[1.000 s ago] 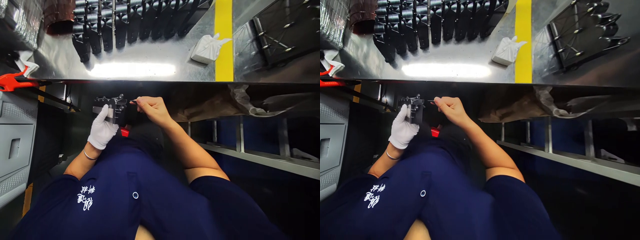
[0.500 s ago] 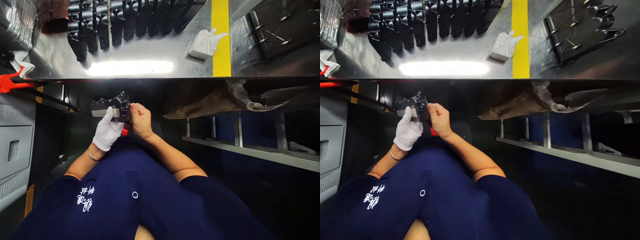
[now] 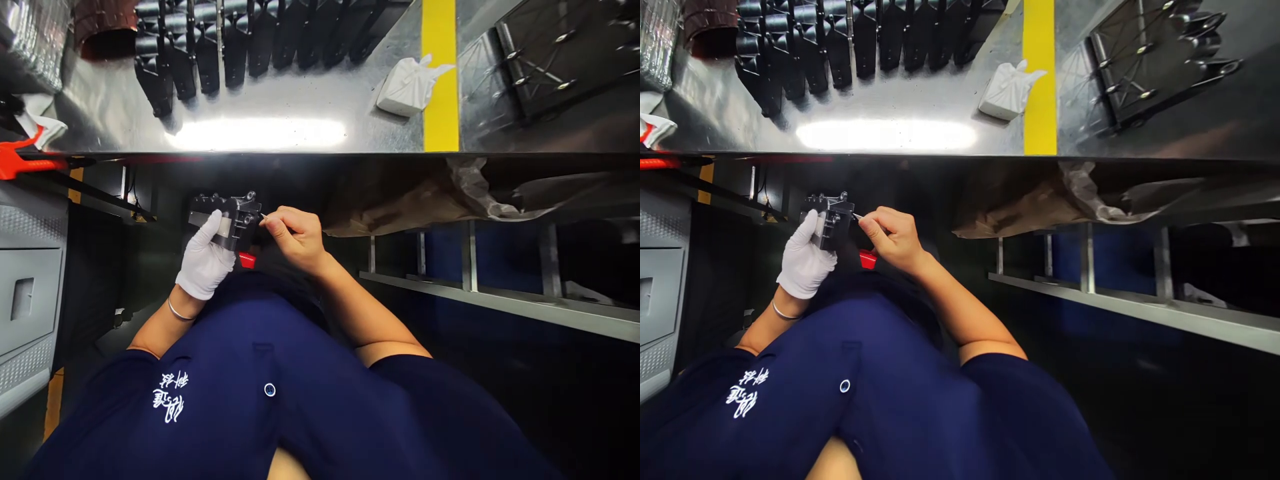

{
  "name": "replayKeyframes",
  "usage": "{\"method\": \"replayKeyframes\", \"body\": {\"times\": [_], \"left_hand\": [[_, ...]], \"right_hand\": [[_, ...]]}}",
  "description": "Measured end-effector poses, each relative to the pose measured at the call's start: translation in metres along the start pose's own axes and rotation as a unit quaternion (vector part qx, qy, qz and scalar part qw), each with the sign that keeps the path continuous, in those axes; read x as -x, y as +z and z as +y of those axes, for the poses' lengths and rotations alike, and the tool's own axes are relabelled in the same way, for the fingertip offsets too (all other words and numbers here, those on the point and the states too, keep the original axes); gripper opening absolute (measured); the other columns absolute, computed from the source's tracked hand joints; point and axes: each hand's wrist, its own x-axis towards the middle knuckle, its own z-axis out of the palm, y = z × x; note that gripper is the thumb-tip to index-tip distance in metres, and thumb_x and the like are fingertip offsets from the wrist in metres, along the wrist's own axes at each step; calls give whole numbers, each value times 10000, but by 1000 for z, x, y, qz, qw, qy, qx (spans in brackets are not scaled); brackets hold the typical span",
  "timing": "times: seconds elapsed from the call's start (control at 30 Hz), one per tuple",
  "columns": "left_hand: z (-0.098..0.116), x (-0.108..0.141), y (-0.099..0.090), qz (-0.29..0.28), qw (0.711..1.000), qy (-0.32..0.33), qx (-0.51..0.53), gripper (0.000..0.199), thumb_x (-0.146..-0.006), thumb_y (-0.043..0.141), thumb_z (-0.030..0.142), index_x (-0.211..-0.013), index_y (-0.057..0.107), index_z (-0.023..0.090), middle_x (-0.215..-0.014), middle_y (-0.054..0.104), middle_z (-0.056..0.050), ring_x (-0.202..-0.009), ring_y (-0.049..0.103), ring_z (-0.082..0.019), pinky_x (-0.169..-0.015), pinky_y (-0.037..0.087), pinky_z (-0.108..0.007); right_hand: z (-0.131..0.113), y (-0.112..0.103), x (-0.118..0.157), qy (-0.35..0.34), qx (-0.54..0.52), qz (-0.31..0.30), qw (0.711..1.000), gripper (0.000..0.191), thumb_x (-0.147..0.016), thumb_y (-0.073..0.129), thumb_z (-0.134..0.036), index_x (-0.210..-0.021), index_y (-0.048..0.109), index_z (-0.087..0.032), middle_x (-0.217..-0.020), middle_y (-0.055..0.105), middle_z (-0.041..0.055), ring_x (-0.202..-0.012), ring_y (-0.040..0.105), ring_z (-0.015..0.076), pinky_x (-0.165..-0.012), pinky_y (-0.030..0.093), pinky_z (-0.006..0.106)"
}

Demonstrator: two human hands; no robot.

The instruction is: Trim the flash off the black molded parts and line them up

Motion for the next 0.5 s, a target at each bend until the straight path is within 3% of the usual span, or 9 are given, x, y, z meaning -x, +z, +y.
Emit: {"method": "replayKeyframes", "body": {"times": [0.3,0.5], "left_hand": [[-2,1,3,-21,999,-13,23,205,-947,483,197,-941,688,178,-1109,732,-56,-1348,508,-189,-1055,498,-292],[-1,3,7,-24,999,-27,20,197,-943,506,212,-1005,690,177,-1073,745,-56,-1325,531,-198,-1054,506,-298]], "right_hand": [[3,-7,-1,-64,53,-7,996,412,-945,509,-443,-677,683,-182,-581,615,30,-519,497,110,-524,382,270],[1,-8,-2,-51,50,-4,997,441,-937,502,-494,-666,673,-191,-581,613,34,-515,495,115,-520,380,275]]}}
